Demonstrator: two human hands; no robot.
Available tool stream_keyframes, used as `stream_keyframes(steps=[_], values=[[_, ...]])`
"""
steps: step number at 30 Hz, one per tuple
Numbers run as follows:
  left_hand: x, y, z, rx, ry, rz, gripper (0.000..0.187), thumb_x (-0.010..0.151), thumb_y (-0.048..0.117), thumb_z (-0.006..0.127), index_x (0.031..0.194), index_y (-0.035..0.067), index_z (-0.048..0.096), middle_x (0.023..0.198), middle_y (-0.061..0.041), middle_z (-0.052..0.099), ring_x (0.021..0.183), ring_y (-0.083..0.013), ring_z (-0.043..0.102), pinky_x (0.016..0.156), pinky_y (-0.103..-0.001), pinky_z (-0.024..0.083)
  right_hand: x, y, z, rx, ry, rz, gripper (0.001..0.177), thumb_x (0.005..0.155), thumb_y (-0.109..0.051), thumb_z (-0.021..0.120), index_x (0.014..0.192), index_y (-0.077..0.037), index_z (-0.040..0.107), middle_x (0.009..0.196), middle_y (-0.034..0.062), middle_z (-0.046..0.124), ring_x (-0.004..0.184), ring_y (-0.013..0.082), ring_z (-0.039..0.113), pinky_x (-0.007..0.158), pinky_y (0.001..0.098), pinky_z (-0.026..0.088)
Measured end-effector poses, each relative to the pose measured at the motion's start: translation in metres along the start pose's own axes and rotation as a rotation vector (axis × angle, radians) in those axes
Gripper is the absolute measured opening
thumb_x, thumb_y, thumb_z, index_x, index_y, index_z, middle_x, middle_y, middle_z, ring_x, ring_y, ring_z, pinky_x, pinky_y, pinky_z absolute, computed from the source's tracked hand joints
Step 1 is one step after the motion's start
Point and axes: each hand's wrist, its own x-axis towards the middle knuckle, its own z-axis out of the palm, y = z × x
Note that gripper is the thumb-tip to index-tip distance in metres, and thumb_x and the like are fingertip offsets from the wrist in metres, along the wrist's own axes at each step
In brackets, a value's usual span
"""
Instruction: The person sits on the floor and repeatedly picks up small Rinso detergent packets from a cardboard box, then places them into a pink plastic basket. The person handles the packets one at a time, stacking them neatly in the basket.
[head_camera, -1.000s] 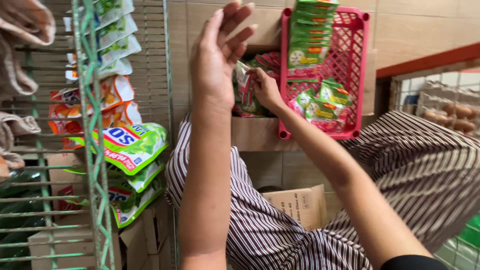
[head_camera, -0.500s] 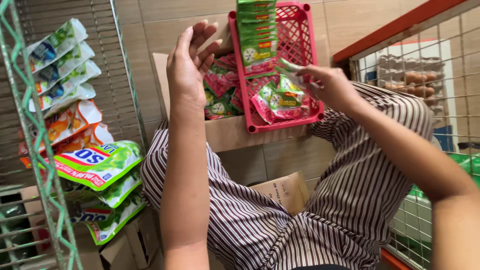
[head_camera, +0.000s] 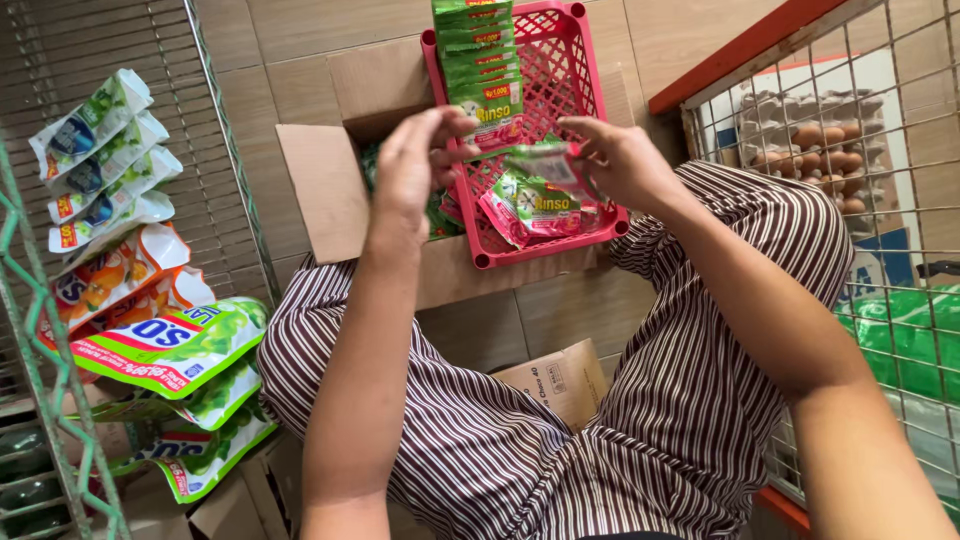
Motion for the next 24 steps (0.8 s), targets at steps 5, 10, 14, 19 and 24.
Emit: stream_keyframes(steps=[5, 10, 14, 19, 24], values=[[0.0, -0.018, 0.021, 0.101, -0.143, -0.084, 0.033, 0.103, 0.036, 0.051, 0.118, 0.012, 0.068, 0.111, -0.002, 0.079, 0.087, -0.0102, 0.073, 0.073, -0.025, 0.052, 0.003, 0.011, -0.006, -0.247, 0.264, -0.191, 0.044, 0.098, -0.009, 0.068, 0.141, -0.017, 0.063, 0.106, 0.0097, 0.079, 0.083, 0.0203, 0.076, 0.069, 0.0386, 0.061], [0.001, -0.02, 0.025, 0.129, -0.178, -0.049, 0.034, 0.104, 0.035, 0.051, 0.12, 0.012, 0.069, 0.114, -0.002, 0.079, 0.09, -0.0105, 0.073, 0.077, -0.027, 0.053, 0.024, 0.048, 0.007, -0.452, 0.316, -0.122, 0.015, 0.109, -0.031, 0.069, 0.115, -0.021, 0.078, 0.09, 0.0044, 0.078, 0.067, 0.0203, 0.073, 0.06, 0.0364, 0.055], [0.002, -0.017, 0.025, 0.118, -0.166, -0.057, 0.033, 0.104, 0.034, 0.051, 0.12, 0.011, 0.069, 0.114, -0.003, 0.079, 0.091, -0.011, 0.073, 0.079, -0.028, 0.054, 0.029, 0.082, 0.022, -0.492, 0.217, -0.155, 0.015, 0.1, -0.029, 0.07, 0.107, -0.026, 0.082, 0.092, 0.0058, 0.077, 0.073, 0.0259, 0.073, 0.063, 0.0397, 0.056], [0.004, -0.023, 0.025, 0.142, -0.168, -0.067, 0.033, 0.103, 0.035, 0.051, 0.119, 0.012, 0.069, 0.113, -0.002, 0.078, 0.093, -0.0114, 0.072, 0.08, -0.028, 0.052, 0.025, 0.089, 0.016, -0.722, -0.071, -0.01, 0.019, 0.097, -0.026, 0.068, 0.107, -0.032, 0.083, 0.095, 0.006, 0.077, 0.083, 0.0275, 0.073, 0.071, 0.0414, 0.057], [0.012, -0.041, 0.026, 0.23, -0.112, 0.0, 0.035, 0.101, 0.034, 0.059, 0.124, 0.008, 0.067, 0.12, -0.003, 0.077, 0.109, -0.0092, 0.069, 0.091, -0.031, 0.051, 0.014, 0.036, -0.006, -0.398, 0.23, -0.469, 0.017, 0.1, -0.014, 0.068, 0.11, -0.018, 0.081, 0.126, 0.0029, 0.075, 0.108, 0.0247, 0.072, 0.088, 0.0408, 0.059]])
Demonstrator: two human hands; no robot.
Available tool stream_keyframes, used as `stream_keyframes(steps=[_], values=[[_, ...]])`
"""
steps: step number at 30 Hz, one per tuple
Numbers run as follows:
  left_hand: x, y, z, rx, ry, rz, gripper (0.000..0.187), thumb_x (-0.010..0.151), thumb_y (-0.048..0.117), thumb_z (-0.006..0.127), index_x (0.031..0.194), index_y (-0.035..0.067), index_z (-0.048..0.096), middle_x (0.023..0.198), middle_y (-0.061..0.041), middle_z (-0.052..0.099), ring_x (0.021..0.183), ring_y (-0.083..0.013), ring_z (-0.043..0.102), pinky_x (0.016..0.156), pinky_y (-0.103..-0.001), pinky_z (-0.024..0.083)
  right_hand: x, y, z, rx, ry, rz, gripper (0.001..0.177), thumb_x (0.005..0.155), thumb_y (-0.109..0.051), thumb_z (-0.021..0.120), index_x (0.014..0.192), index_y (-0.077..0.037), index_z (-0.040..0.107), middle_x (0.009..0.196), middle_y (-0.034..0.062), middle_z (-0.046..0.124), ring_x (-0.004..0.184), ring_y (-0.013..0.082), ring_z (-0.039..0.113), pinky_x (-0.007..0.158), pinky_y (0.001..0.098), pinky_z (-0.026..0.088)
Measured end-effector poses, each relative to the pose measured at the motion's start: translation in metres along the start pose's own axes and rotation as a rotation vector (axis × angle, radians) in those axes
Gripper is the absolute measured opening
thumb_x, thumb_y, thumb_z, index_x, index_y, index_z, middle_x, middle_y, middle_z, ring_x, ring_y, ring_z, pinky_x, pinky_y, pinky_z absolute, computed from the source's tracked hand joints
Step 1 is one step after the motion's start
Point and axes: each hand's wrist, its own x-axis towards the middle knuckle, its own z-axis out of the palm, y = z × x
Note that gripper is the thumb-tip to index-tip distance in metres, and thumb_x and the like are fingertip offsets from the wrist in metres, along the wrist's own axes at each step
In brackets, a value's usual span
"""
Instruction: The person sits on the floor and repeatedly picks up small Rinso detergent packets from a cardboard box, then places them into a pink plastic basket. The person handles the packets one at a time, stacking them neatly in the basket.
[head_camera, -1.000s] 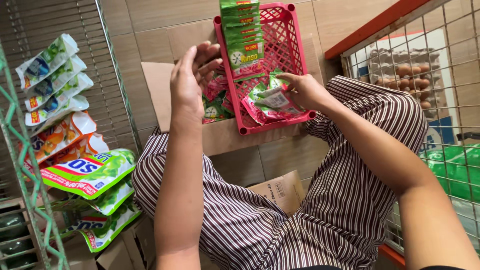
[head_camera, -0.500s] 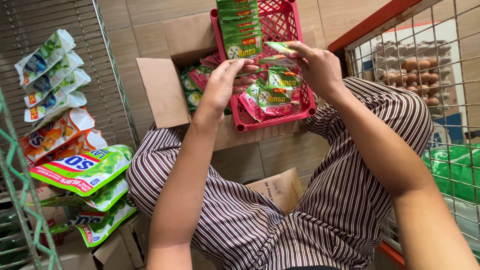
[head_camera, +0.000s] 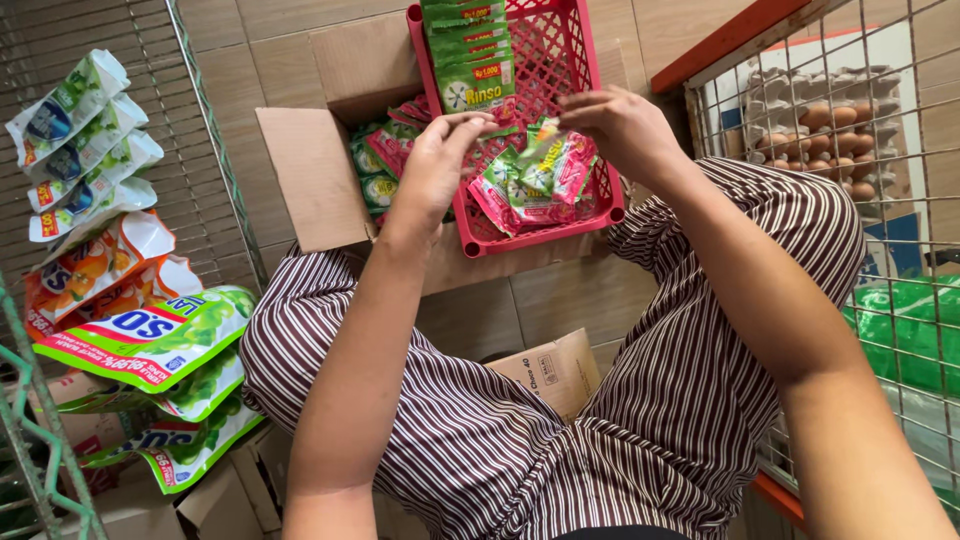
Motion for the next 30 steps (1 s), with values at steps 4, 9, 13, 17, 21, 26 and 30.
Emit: stream_keyframes(steps=[4, 9, 13, 17, 21, 26, 30], values=[[0.007, -0.012, 0.008, -0.03, 0.176, -0.109, 0.058, 0.098, 0.034, 0.076, 0.139, 0.004, 0.048, 0.124, -0.012, 0.066, 0.109, -0.0182, 0.065, 0.092, -0.034, 0.051, 0.016, -0.044, -0.035, 0.417, 0.118, -0.076, 0.03, 0.099, 0.003, 0.062, 0.121, -0.01, 0.078, 0.145, 0.0122, 0.065, 0.116, 0.0232, 0.071, 0.098, 0.0367, 0.06], [0.011, -0.011, 0.007, -0.389, 0.157, -0.001, 0.061, 0.084, 0.007, 0.079, 0.135, -0.006, 0.047, 0.117, -0.019, 0.07, 0.096, -0.026, 0.074, 0.08, -0.039, 0.065, 0.02, -0.07, -0.041, 0.558, 0.201, -0.084, 0.033, 0.104, 0.006, 0.066, 0.134, -0.009, 0.07, 0.158, 0.013, 0.053, 0.133, 0.0257, 0.066, 0.107, 0.0345, 0.061], [0.007, 0.002, -0.015, -0.301, 0.358, 0.23, 0.055, 0.088, 0.003, 0.075, 0.133, -0.004, 0.044, 0.119, -0.016, 0.069, 0.1, -0.0219, 0.072, 0.084, -0.036, 0.062, 0.02, -0.051, 0.016, 0.705, 0.137, 0.344, 0.065, 0.099, -0.005, 0.075, 0.155, -0.014, 0.045, 0.153, 0.0123, 0.054, 0.118, 0.0183, 0.068, 0.088, 0.0283, 0.063], [-0.002, 0.017, -0.031, -0.322, 0.393, 0.277, 0.049, 0.092, 0.008, 0.074, 0.134, -0.004, 0.052, 0.124, -0.014, 0.069, 0.107, -0.0192, 0.07, 0.093, -0.033, 0.059, -0.003, -0.022, 0.097, 0.422, -0.237, 0.357, 0.075, 0.086, -0.003, 0.079, 0.153, -0.016, 0.048, 0.129, 0.0179, 0.063, 0.118, 0.0297, 0.064, 0.103, 0.0439, 0.055], [-0.006, 0.022, -0.031, -0.382, 0.363, 0.267, 0.046, 0.094, 0.011, 0.071, 0.134, -0.002, 0.053, 0.123, -0.012, 0.069, 0.108, -0.0179, 0.069, 0.095, -0.033, 0.058, -0.017, -0.008, 0.161, 0.158, -0.317, 0.067, 0.092, 0.077, 0.004, 0.071, 0.158, -0.014, 0.031, 0.16, 0.0138, 0.037, 0.142, 0.0388, 0.041, 0.115, 0.0531, 0.038], [-0.006, 0.023, -0.028, -0.386, 0.316, 0.227, 0.043, 0.095, 0.011, 0.07, 0.132, -0.005, 0.055, 0.121, -0.014, 0.07, 0.105, -0.0187, 0.07, 0.092, -0.034, 0.058, -0.013, -0.011, 0.185, -0.257, -0.538, -0.078, 0.104, 0.077, -0.001, 0.068, 0.162, -0.022, 0.012, 0.17, 0.0047, 0.016, 0.149, 0.0351, 0.029, 0.109, 0.0543, 0.035], [-0.005, 0.03, -0.033, -0.409, 0.268, 0.196, 0.041, 0.096, 0.011, 0.067, 0.131, -0.005, 0.054, 0.12, -0.014, 0.07, 0.105, -0.0191, 0.071, 0.092, -0.034, 0.058, -0.005, -0.009, 0.182, -0.274, -0.575, -0.064, 0.099, 0.081, -0.005, 0.067, 0.165, -0.024, 0.018, 0.159, 0.0051, 0.033, 0.138, 0.0338, 0.04, 0.107, 0.049, 0.041]])
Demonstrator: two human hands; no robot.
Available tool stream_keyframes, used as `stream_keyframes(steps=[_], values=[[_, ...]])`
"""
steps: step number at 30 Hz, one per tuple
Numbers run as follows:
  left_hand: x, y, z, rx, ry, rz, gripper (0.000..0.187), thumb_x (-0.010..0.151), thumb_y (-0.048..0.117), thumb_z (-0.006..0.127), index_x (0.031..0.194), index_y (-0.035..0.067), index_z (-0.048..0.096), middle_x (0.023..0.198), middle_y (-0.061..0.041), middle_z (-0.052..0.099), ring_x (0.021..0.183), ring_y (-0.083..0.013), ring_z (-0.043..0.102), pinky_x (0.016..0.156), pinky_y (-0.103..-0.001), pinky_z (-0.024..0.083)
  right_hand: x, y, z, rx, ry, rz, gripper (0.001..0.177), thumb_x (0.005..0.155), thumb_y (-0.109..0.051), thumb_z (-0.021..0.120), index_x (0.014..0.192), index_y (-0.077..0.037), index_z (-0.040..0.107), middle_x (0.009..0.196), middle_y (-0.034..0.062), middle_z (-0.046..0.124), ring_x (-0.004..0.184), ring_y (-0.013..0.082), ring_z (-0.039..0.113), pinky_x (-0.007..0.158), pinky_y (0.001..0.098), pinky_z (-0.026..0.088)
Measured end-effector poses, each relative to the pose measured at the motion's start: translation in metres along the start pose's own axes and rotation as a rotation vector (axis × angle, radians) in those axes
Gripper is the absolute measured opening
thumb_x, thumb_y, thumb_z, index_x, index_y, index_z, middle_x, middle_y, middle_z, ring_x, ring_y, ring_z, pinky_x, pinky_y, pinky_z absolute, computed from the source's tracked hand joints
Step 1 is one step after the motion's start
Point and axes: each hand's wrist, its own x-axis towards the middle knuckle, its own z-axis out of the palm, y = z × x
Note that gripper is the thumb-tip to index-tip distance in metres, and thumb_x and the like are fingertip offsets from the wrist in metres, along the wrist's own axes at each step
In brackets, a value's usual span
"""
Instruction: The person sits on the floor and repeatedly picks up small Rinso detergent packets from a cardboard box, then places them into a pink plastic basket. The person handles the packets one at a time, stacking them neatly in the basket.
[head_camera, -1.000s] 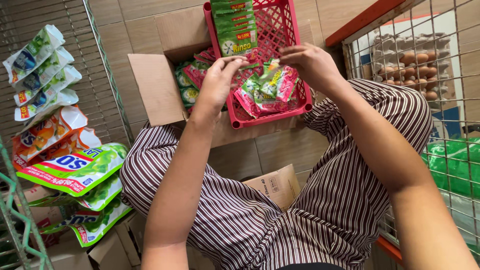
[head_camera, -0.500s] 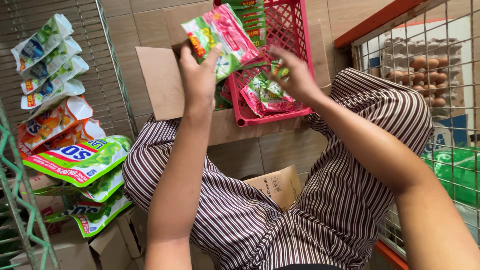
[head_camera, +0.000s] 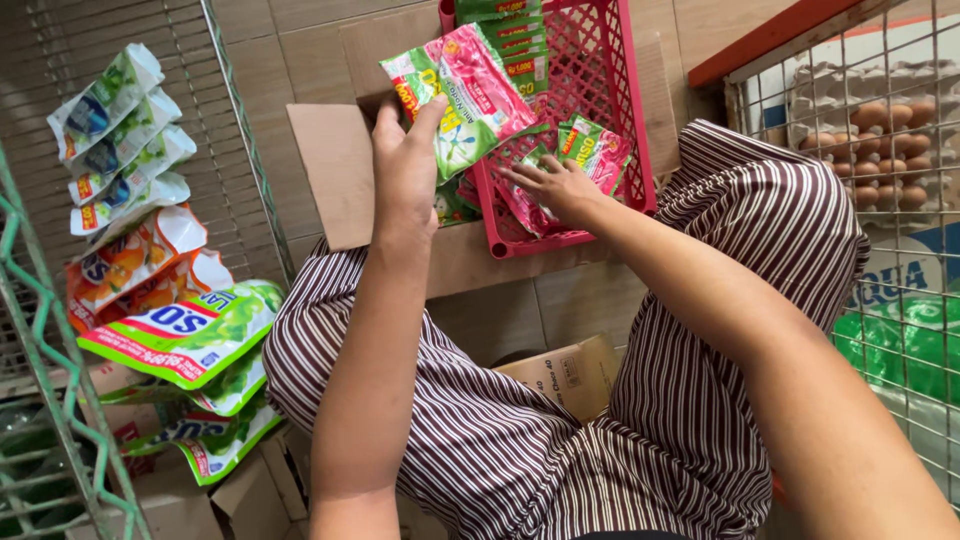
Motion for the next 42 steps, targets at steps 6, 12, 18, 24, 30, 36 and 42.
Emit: stream_keyframes(steps=[6, 12, 18, 24, 30, 36, 42], values=[[-0.009, 0.005, -0.002, -0.033, -0.059, -0.004, 0.04, 0.098, 0.01, 0.066, 0.133, -0.005, 0.053, 0.123, -0.014, 0.069, 0.107, -0.0179, 0.069, 0.095, -0.033, 0.057, 0.013, 0.01, -0.008, -0.049, 0.135, 0.01, 0.043, 0.082, -0.013, 0.071, 0.124, -0.014, 0.064, 0.136, 0.0074, 0.055, 0.128, 0.0279, 0.049, 0.1, 0.0414, 0.047], [-0.009, 0.007, -0.005, -0.04, -0.033, 0.008, 0.039, 0.097, 0.009, 0.066, 0.132, -0.005, 0.054, 0.122, -0.014, 0.069, 0.106, -0.0187, 0.07, 0.093, -0.034, 0.057, 0.005, 0.028, -0.026, 0.088, 0.217, -0.081, 0.035, 0.08, -0.017, 0.074, 0.114, -0.018, 0.067, 0.128, -0.0003, 0.063, 0.126, 0.0228, 0.053, 0.092, 0.0437, 0.045], [-0.01, 0.013, -0.012, -0.034, -0.035, 0.025, 0.039, 0.097, 0.009, 0.066, 0.132, -0.004, 0.054, 0.122, -0.013, 0.07, 0.107, -0.0185, 0.07, 0.095, -0.033, 0.058, -0.015, 0.035, -0.042, 0.218, 0.266, -0.143, 0.041, 0.084, -0.004, 0.065, 0.123, -0.013, 0.058, 0.116, 0.0052, 0.067, 0.121, 0.0251, 0.059, 0.092, 0.0466, 0.044], [-0.009, 0.013, -0.006, -0.033, -0.039, 0.04, 0.039, 0.097, 0.009, 0.068, 0.131, -0.004, 0.055, 0.12, -0.013, 0.07, 0.104, -0.0183, 0.071, 0.093, -0.033, 0.058, -0.037, 0.036, -0.076, 0.412, 0.393, 0.038, 0.021, 0.098, -0.01, 0.067, 0.116, -0.01, 0.057, 0.109, 0.0078, 0.066, 0.112, 0.0284, 0.062, 0.095, 0.0491, 0.045], [-0.011, 0.007, 0.001, -0.07, -0.043, 0.006, 0.041, 0.097, 0.01, 0.067, 0.132, -0.005, 0.053, 0.118, -0.014, 0.071, 0.1, -0.0187, 0.073, 0.088, -0.033, 0.06, -0.047, 0.063, -0.094, 0.87, 0.247, 0.544, 0.031, 0.1, -0.022, 0.068, 0.121, -0.006, 0.052, 0.111, 0.013, 0.067, 0.104, 0.0236, 0.066, 0.094, 0.0435, 0.053], [-0.01, 0.0, 0.006, -0.064, -0.023, -0.01, 0.039, 0.097, 0.01, 0.067, 0.13, -0.006, 0.053, 0.116, -0.016, 0.072, 0.098, -0.0196, 0.074, 0.086, -0.034, 0.061, -0.045, 0.078, -0.044, 0.089, 0.242, 0.57, 0.061, 0.083, -0.011, 0.074, 0.139, -0.001, 0.05, 0.137, 0.0271, 0.054, 0.123, 0.0401, 0.052, 0.091, 0.0561, 0.047], [-0.006, -0.009, 0.008, -0.036, -0.029, -0.017, 0.039, 0.097, 0.01, 0.067, 0.13, -0.006, 0.054, 0.116, -0.016, 0.072, 0.098, -0.0189, 0.074, 0.087, -0.033, 0.061, -0.035, 0.027, 0.018, -0.16, 0.243, -0.14, 0.08, 0.072, -0.006, 0.065, 0.146, -0.029, 0.048, 0.163, 0.0046, 0.042, 0.133, 0.031, 0.046, 0.1, 0.0453, 0.045]])
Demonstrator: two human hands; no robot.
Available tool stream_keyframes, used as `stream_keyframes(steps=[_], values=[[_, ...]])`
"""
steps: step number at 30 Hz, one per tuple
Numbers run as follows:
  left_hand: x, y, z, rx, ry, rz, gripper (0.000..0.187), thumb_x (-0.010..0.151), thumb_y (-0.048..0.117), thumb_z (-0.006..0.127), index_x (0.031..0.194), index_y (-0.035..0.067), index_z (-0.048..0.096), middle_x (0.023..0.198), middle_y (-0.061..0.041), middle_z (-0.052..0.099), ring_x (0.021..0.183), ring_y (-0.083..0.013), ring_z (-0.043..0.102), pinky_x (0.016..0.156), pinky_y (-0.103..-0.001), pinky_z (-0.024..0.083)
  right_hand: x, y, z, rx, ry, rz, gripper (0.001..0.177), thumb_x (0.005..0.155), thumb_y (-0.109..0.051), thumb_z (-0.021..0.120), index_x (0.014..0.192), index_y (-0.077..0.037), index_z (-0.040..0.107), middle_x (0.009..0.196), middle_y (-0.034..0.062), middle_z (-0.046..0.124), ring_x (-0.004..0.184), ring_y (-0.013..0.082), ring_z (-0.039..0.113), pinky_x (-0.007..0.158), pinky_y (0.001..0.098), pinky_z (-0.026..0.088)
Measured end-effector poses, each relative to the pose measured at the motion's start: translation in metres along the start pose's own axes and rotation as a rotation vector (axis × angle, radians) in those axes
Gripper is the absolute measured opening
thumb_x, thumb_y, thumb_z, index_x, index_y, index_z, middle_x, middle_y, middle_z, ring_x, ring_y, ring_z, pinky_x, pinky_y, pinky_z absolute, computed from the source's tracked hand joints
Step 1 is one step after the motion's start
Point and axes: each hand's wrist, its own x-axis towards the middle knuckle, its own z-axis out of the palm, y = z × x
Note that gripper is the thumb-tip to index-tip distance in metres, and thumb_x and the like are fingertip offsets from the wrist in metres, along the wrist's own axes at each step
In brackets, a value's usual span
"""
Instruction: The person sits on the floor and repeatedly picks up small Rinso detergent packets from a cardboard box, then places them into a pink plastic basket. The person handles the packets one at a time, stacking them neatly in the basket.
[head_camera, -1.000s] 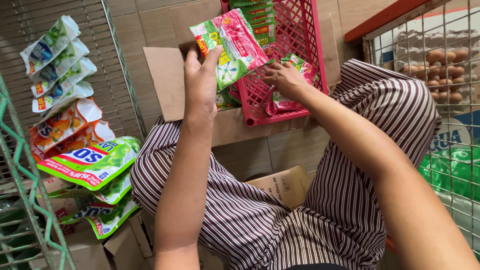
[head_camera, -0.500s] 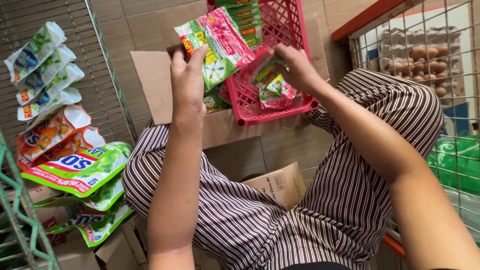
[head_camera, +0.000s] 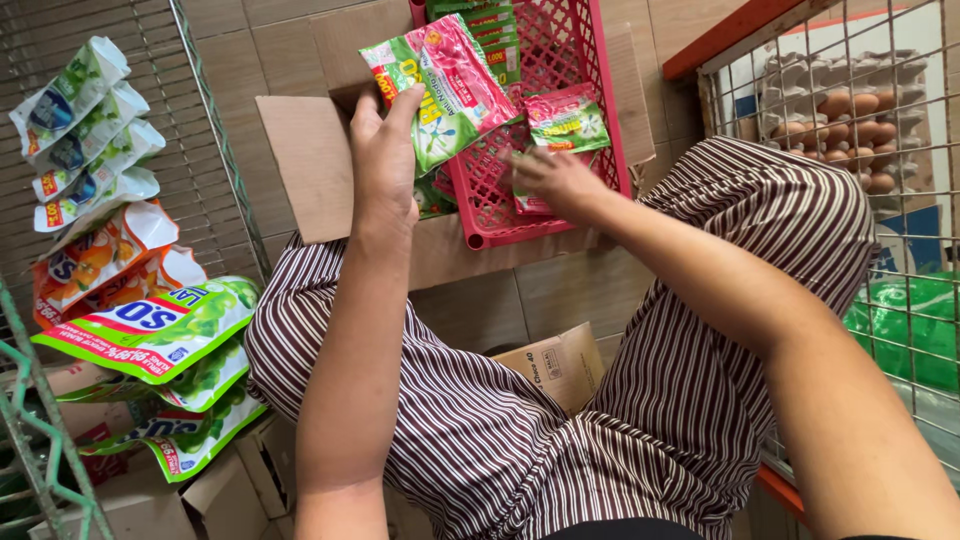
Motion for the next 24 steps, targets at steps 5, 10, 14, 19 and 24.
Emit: stream_keyframes(steps=[5, 10, 14, 19, 24], values=[[0.002, -0.003, -0.002, 0.019, -0.002, -0.001, 0.039, 0.097, 0.011, 0.066, 0.131, -0.005, 0.055, 0.117, -0.014, 0.072, 0.099, -0.0176, 0.073, 0.089, -0.032, 0.06, -0.003, 0.0, 0.007, 0.047, -0.045, -0.071, 0.064, 0.089, -0.026, 0.061, 0.152, -0.031, 0.048, 0.152, 0.0007, 0.048, 0.131, 0.0269, 0.047, 0.103, 0.044, 0.043], [0.003, 0.002, -0.004, -0.001, -0.009, -0.011, 0.037, 0.097, 0.011, 0.066, 0.129, -0.005, 0.055, 0.116, -0.014, 0.072, 0.099, -0.0181, 0.073, 0.088, -0.033, 0.06, 0.003, 0.003, -0.015, -0.078, -0.146, -0.119, 0.028, 0.096, -0.029, 0.062, 0.122, -0.025, 0.072, 0.155, -0.0034, 0.049, 0.137, 0.0208, 0.047, 0.108, 0.0381, 0.044], [0.002, 0.007, -0.003, -0.008, -0.007, -0.023, 0.036, 0.097, 0.011, 0.065, 0.129, -0.004, 0.055, 0.116, -0.014, 0.072, 0.099, -0.018, 0.073, 0.088, -0.033, 0.06, 0.01, 0.012, -0.05, 0.124, -0.095, -0.068, 0.055, 0.07, -0.017, 0.077, 0.125, -0.018, 0.073, 0.152, 0.0009, 0.05, 0.128, 0.0278, 0.049, 0.101, 0.0416, 0.043], [-0.002, 0.013, -0.001, -0.006, -0.002, -0.019, 0.037, 0.098, 0.011, 0.065, 0.129, -0.005, 0.055, 0.116, -0.014, 0.072, 0.1, -0.0186, 0.073, 0.089, -0.033, 0.06, 0.012, 0.043, -0.083, 0.475, 0.122, 0.012, 0.045, 0.079, -0.002, 0.079, 0.122, -0.012, 0.071, 0.135, 0.0072, 0.061, 0.125, 0.0302, 0.053, 0.108, 0.0436, 0.044], [-0.005, 0.015, -0.002, -0.027, -0.011, -0.008, 0.039, 0.098, 0.01, 0.064, 0.132, -0.005, 0.053, 0.118, -0.015, 0.071, 0.101, -0.0188, 0.073, 0.09, -0.034, 0.06, 0.001, 0.087, -0.087, 0.449, 0.011, 0.241, 0.045, 0.075, -0.009, 0.081, 0.115, 0.001, 0.061, 0.112, 0.0164, 0.061, 0.115, 0.0349, 0.053, 0.103, 0.0492, 0.043]])
